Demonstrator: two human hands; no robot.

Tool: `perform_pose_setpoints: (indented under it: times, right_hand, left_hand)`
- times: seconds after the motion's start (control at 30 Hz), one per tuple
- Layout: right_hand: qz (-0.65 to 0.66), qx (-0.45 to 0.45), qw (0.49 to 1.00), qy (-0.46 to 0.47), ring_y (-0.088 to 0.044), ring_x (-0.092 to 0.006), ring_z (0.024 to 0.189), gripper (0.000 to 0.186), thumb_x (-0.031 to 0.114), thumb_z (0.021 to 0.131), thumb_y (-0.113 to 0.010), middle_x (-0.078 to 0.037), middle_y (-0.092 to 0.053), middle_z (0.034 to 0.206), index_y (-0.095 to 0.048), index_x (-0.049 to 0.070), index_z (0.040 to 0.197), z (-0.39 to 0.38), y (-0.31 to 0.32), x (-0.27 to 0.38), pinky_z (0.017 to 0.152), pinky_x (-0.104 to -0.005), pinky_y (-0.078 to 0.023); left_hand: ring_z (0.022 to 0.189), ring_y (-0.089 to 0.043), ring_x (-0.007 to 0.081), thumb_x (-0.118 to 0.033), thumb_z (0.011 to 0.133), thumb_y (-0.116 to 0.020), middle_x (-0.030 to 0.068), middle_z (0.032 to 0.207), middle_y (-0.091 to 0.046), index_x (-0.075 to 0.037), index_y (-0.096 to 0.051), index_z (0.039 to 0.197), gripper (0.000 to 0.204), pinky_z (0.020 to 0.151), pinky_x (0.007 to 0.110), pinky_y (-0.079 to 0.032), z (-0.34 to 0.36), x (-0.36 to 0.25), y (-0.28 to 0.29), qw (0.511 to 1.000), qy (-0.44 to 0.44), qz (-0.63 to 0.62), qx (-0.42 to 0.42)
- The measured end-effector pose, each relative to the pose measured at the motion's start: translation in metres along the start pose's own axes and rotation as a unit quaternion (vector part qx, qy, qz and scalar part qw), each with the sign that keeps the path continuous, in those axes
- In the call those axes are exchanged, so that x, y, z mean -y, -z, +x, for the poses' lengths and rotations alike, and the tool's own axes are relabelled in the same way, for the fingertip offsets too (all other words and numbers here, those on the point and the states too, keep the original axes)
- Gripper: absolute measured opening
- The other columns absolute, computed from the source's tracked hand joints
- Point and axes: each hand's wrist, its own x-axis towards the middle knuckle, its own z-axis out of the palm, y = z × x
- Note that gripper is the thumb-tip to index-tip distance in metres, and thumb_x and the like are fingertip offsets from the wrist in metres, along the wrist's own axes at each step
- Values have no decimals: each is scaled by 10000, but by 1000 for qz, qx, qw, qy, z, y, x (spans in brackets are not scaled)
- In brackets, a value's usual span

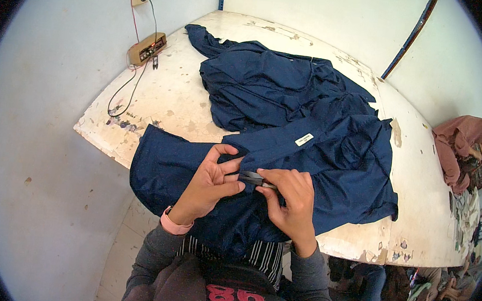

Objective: The person uses a small blade to cut a dark blue jacket laid on a white table. They repeatedly lift, fold, and reposition sections of the jacket, then cut along seams and edges. The jacket is handled one section at a time, with frequent repositioning between cuts.

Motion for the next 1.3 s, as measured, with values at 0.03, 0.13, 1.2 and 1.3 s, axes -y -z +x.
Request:
perform_pose_setpoints:
  times: [0.03, 0.13, 1.2, 1.3]
  right_hand:
    - [5, 2, 1000, 1, -610, -235, 757, 304, 95, 817, -760, -57, -715, 954, -709, 88, 1117, 0, 0, 0, 685, -365, -395]
    - [-1, 1, 1000, 3, -608, -232, 753, 307, 97, 815, -762, -54, -715, 953, -710, 90, 1118, 0, -1, -1, 683, -363, -392]
    - [93, -31, 984, -149, -594, -225, 710, 177, 131, 871, -743, -63, -717, 873, -733, 77, 1039, -11, 4, -3, 667, -340, -390]
    - [113, -53, 972, -199, -563, -218, 685, 172, 139, 880, -742, -59, -718, 871, -738, 79, 1041, -17, 1, -9, 657, -339, -393]
  left_hand:
    - [1219, -638, 242, 206, 851, -614, 198, 1349, -603, -98, -346, 1387, 671, 997, 305, -530, 0, 0, 1, 1000, 0, -3, 1]
    - [1206, -635, 218, 193, 876, -597, 207, 1382, -568, -79, -328, 1363, 620, 973, 277, -526, 0, -1, 1, 1000, 10, -9, 6]
    - [1163, -621, 119, 203, 861, -542, 218, 1506, -499, -137, -246, 1569, 839, 887, 202, -492, -19, -8, -13, 996, 28, 82, 9]
    - [1151, -627, 118, 213, 851, -529, 209, 1492, -517, -135, -248, 1569, 847, 886, 203, -494, -20, -8, -11, 996, 27, 81, 7]
